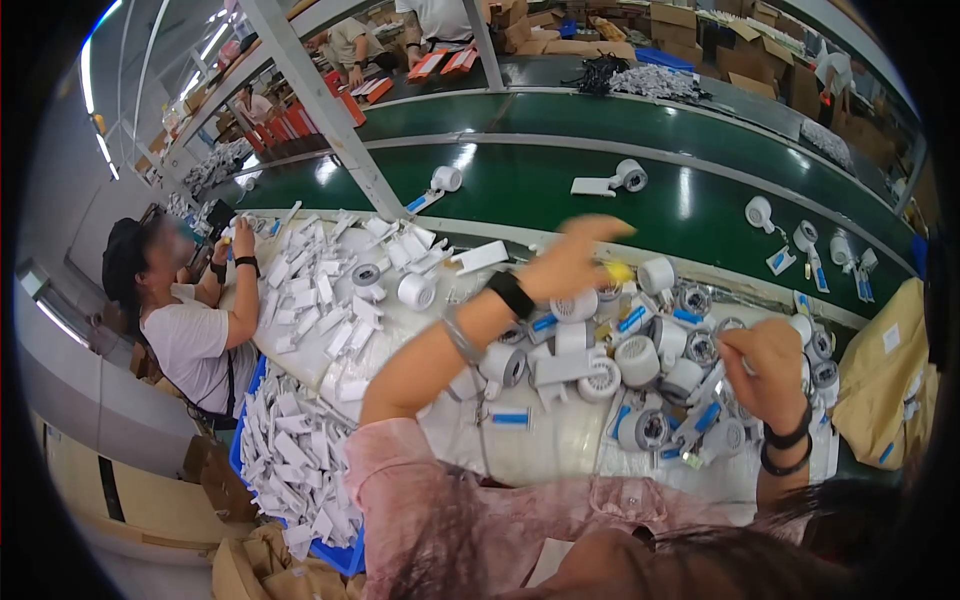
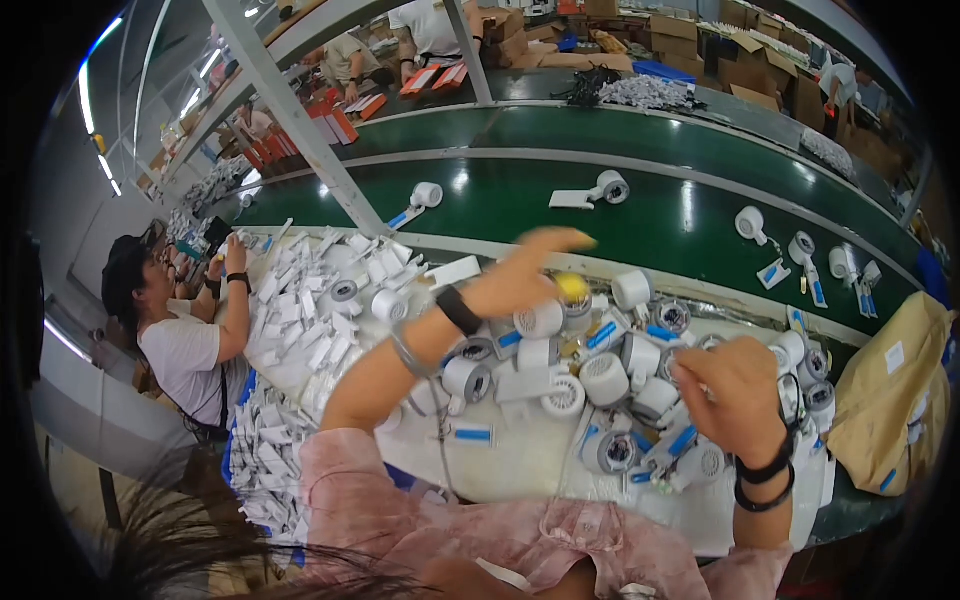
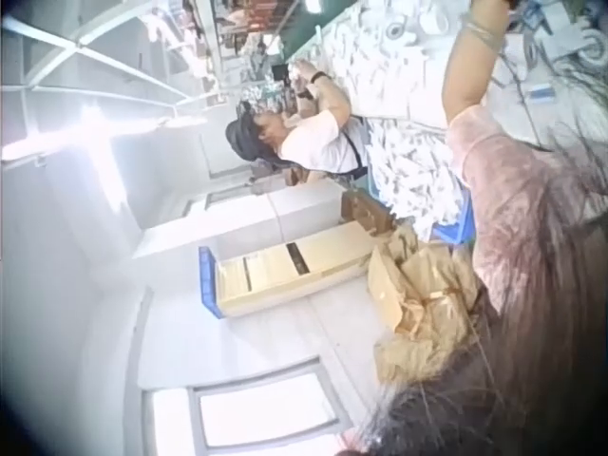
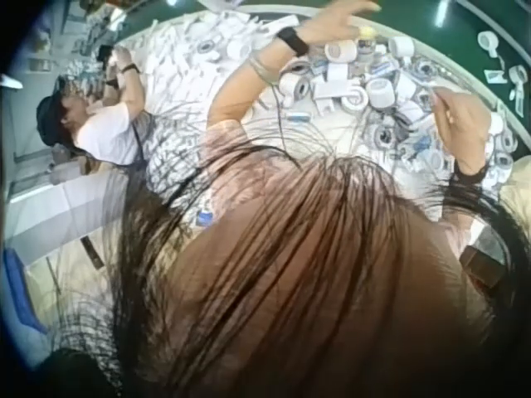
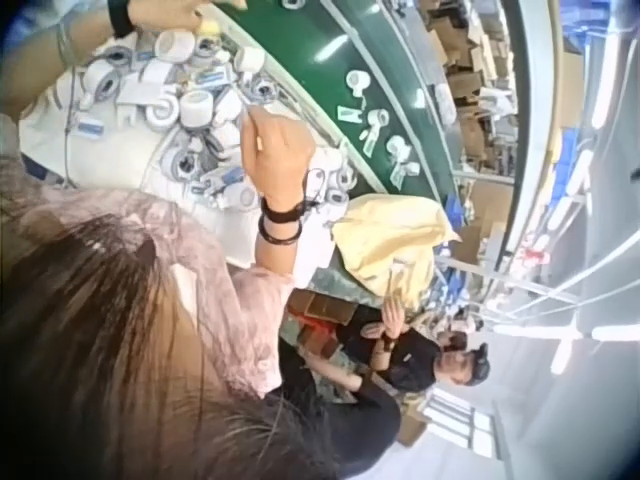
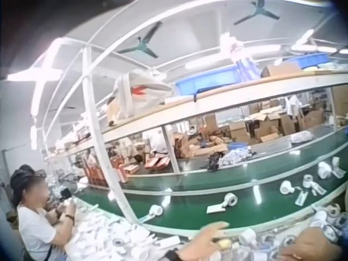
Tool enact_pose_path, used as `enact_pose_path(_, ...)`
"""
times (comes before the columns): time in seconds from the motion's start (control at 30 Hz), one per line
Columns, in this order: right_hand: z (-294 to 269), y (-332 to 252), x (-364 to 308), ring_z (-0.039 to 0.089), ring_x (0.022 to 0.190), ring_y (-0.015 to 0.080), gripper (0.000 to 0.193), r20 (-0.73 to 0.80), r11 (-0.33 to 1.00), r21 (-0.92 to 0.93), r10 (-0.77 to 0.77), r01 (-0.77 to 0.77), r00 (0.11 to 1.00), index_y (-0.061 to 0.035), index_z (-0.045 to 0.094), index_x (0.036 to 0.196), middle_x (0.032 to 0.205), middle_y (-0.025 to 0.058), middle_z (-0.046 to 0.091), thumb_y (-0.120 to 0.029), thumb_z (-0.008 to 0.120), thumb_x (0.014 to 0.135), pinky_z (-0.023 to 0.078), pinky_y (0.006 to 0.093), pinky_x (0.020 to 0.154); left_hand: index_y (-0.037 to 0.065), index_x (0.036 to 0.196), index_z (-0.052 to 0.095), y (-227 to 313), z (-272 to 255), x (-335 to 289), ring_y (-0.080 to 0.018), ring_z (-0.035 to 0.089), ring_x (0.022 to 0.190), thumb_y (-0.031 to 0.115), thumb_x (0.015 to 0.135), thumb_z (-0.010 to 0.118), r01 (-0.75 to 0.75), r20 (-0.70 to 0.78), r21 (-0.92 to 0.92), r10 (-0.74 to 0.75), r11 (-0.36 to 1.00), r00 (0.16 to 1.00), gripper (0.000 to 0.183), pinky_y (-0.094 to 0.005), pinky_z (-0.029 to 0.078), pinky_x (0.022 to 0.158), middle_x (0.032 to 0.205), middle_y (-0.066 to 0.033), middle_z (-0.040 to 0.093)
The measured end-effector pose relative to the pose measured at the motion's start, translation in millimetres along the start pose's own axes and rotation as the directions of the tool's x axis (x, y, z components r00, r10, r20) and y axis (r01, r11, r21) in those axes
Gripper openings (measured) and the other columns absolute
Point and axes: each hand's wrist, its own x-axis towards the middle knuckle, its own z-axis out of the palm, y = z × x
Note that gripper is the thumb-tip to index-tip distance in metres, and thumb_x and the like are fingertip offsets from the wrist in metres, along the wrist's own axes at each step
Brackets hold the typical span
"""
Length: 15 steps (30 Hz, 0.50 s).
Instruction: The person picks up a blue tray, places white electronic components into it, and sets the tray on a conveyor belt. They then pick up a white housing, peel a yellow adhesive strip from it, and place the component onto the conveyor belt.
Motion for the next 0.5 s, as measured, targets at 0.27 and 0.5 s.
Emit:
enact_pose_path(0.27, -5, 41, -52, 0.056, 0.066, 0.0248, 0.005, -0.055, 0.903, -0.004, 0.429, -0.430, 0.902, -0.0027, 0.063, 0.084, 0.074, 0.0088, 0.061, -0.001, 0.064, 0.080, 0.042, 0.0351, 0.066, 0.002, 0.103, 0.063, -257, -163, -69, -0.0379, 0.057, 0.105, 0.019, 0.082, 0.057, 0.868, -0.679, 0.427, -0.544, 0.255, 0.494, 0.028, -0.0430, 0.047, 0.090, 0.115, -0.0208, 0.060)
enact_pose_path(0.5, 10, 61, -55, 0.050, 0.063, 0.0259, 0.006, -0.053, 0.885, -0.068, 0.457, -0.460, 0.888, -0.0013, 0.060, 0.082, 0.070, 0.0096, 0.055, 0.000, 0.063, 0.078, 0.035, 0.0356, 0.061, 0.006, 0.124, 0.048, -341, -156, -88, -0.0333, 0.049, 0.119, 0.023, 0.089, 0.048, 0.768, -0.607, 0.639, -0.585, 0.043, 0.538, 0.038, -0.0462, 0.040, 0.097, 0.128, -0.0147, 0.051)
